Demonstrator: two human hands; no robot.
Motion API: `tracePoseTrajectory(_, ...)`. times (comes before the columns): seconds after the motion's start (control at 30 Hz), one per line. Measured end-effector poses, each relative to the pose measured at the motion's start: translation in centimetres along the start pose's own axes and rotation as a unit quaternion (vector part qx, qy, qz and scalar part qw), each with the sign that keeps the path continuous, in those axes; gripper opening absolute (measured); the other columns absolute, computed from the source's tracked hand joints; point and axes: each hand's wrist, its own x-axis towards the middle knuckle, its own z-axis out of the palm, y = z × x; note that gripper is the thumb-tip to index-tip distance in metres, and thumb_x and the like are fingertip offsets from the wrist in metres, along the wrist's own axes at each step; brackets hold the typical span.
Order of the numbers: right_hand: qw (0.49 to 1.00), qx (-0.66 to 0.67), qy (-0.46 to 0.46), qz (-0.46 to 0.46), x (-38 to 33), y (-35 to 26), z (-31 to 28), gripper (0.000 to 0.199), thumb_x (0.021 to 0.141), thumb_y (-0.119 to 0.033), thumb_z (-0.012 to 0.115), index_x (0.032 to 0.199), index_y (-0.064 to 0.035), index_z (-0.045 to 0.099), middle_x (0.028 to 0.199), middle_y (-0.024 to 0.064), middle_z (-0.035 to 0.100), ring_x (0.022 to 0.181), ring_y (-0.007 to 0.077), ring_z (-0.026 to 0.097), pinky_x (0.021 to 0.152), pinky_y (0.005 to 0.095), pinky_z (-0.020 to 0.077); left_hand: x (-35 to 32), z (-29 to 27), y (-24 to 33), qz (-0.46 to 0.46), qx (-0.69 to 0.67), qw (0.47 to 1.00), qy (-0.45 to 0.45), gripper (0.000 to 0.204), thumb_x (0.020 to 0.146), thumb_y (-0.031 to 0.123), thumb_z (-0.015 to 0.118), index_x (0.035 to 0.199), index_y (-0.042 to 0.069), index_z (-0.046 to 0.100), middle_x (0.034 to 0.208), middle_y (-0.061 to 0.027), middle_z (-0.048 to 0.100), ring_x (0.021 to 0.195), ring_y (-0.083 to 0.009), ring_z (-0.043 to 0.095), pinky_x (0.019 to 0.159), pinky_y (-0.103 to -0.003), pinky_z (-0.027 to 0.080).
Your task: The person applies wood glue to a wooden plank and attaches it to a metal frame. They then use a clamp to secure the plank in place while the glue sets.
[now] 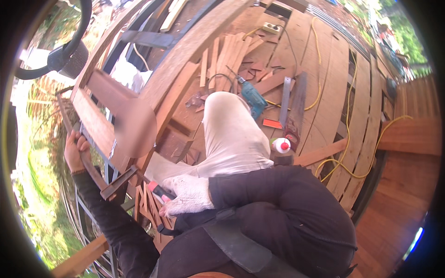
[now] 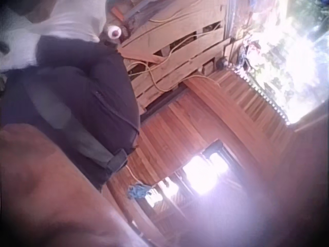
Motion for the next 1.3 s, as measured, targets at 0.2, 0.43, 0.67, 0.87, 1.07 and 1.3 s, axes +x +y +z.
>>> tracePoseTrajectory(0.2,0.989,-0.124,-0.066,-0.056,-5.4,-1.0,-6.6,0.044,0.09,-0.026,0.066,0.126,-0.001,0.061,0.101,0.0189,0.071,0.101,0.0349,0.068,0.091,0.0416,0.0509,-0.3,-0.2,0.5,-0.002,0.029,1.0,0.0,0.003,0.108,0.012,0.047,0.108,0.009,0.048,0.083,0.0001,0.048,0.052,-0.0044,0.037,0.042,-0.021,0.032)
tracePoseTrajectory(0.43,0.915,-0.245,0.307,0.094,-6.3,1.5,-32.0,0.028,0.09,-0.022,0.059,0.106,-0.0036,0.073,0.098,0.0145,0.073,0.094,0.0269,0.071,0.085,0.0373,0.0553,-0.9,0.3,1.1,-0.008,0.052,0.998,0.018,0.005,0.109,0.014,0.046,0.107,0.009,0.047,0.086,-0.0003,0.047,0.053,-0.0043,0.036,0.042,-0.021,0.033)
tracePoseTrajectory(0.67,0.673,-0.517,0.449,0.28,-1.7,15.8,-52.9,0.052,0.09,-0.018,0.056,0.142,-0.0108,0.055,0.137,0.0201,0.059,0.121,0.0399,0.061,0.106,0.0444,0.0474,-1.3,0.7,1.9,-0.01,0.094,0.994,0.055,0.009,0.11,0.016,0.045,0.103,0.009,0.046,0.088,-0.0002,0.046,0.052,-0.0041,0.035,0.039,-0.02,0.032)
tracePoseTrajectory(0.87,0.609,-0.559,0.456,0.328,1.1,20.8,-58.4,0.071,0.09,-0.015,0.053,0.158,-0.0279,0.037,0.169,0.0137,0.019,0.145,0.0405,0.039,0.117,0.0477,0.0387,-1.8,4.1,2.2,-0.016,0.132,0.989,0.065,0.014,0.11,0.016,0.043,0.099,0.008,0.045,0.083,0.0002,0.044,0.048,-0.0029,0.034,0.035,-0.019,0.03)
tracePoseTrajectory(1.07,0.618,-0.644,0.358,0.274,0.6,24.3,-63.4,0.041,0.092,-0.016,0.051,0.132,-0.0108,0.06,0.131,0.0236,0.062,0.127,0.0407,0.056,0.107,0.0466,0.0457,-2.5,3.8,2.1,-0.016,0.158,0.987,0.007,0.008,0.109,0.014,0.046,0.101,0.01,0.046,0.082,0.0017,0.043,0.051,-0.003,0.035,0.039,-0.018,0.031)
tracePoseTrajectory(1.3,0.632,-0.609,0.385,0.284,-2.0,25.1,-61.4,0.045,0.082,-0.006,0.062,0.125,0.0,0.053,0.116,0.0291,0.066,0.11,0.0448,0.064,0.098,0.0483,0.0503,-2.8,4.7,1.6,-0.018,0.105,0.994,0.014,0.014,0.108,0.012,0.046,0.121,0.009,0.051,0.086,0.0013,0.046,0.056,-0.0039,0.037,0.045,-0.02,0.034)
